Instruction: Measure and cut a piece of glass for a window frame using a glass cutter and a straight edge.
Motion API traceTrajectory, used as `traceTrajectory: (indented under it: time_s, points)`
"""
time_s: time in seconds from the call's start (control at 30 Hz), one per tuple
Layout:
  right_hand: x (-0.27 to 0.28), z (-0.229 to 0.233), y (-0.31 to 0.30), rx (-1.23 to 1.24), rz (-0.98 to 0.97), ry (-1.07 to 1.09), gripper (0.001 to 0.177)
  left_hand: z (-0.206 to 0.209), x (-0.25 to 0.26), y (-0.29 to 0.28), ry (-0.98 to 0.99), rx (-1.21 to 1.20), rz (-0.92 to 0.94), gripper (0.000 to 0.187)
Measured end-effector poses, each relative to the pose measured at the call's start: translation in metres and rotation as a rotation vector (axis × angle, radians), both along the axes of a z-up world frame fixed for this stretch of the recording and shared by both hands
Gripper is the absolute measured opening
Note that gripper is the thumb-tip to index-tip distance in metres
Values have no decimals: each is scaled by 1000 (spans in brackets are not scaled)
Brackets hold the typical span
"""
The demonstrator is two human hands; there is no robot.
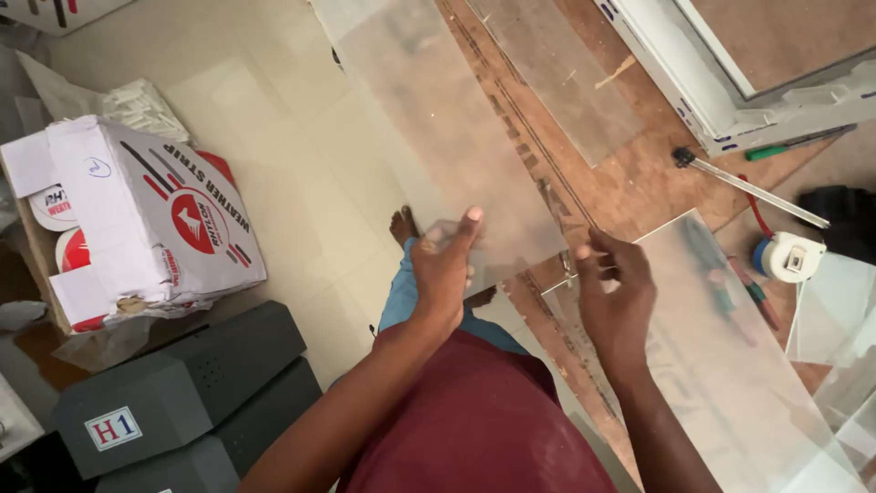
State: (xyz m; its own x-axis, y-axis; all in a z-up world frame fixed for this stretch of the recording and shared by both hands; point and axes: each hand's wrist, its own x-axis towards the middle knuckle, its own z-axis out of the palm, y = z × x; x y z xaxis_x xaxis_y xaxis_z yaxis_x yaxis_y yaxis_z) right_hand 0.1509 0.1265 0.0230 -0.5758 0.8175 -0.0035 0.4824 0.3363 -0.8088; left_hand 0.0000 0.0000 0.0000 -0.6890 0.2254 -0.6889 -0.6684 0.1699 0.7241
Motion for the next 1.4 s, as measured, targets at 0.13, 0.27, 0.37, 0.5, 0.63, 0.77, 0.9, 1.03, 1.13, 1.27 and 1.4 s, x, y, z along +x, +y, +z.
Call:
traceTrajectory:
  time_s: [0.13, 0.27, 0.37, 0.5, 0.63, 0.77, 0.9, 1.03, 1.13, 1.27, 1.4]
  points:
    - [-9, -14, 3, -568, -94, 97, 35, -8, 4, 2, -38, -19, -19, 42]
    - [-21, -40, 4, -998, -64, 308, 30, -11, 4, 5, 16, 50, -39, 41]
    - [-24, -46, 6, -1005, -46, 360, 26, -13, 3, 7, -20, 19, -31, 40]
    - [-24, -47, 9, -1027, -42, 319, 22, -24, 6, 4, 12, 72, -21, 35]
    - [-22, -53, 11, -1187, -200, 325, 20, -24, 5, 2, -25, 52, -40, 39]
    - [-21, -50, 14, -1083, -141, 394, 22, -16, 5, 0, -23, 114, -11, 38]
    - [-14, -56, 19, -962, -81, 321, 26, -7, 6, 0, -9, 26, -9, 36]
    - [-16, -61, 11, -937, -63, 327, 25, -12, 10, -7, 26, 89, 10, 31]
    - [-25, -54, 2, -917, -46, 235, 29, 0, 9, -10, 70, 67, 8, 31]
    - [-25, -58, -8, -986, -73, 161, 33, 4, 9, -15, 117, 71, -14, 33]
    - [-40, -34, -12, -945, -117, 68, 35, 2, 9, -18, 218, 125, -51, 34]
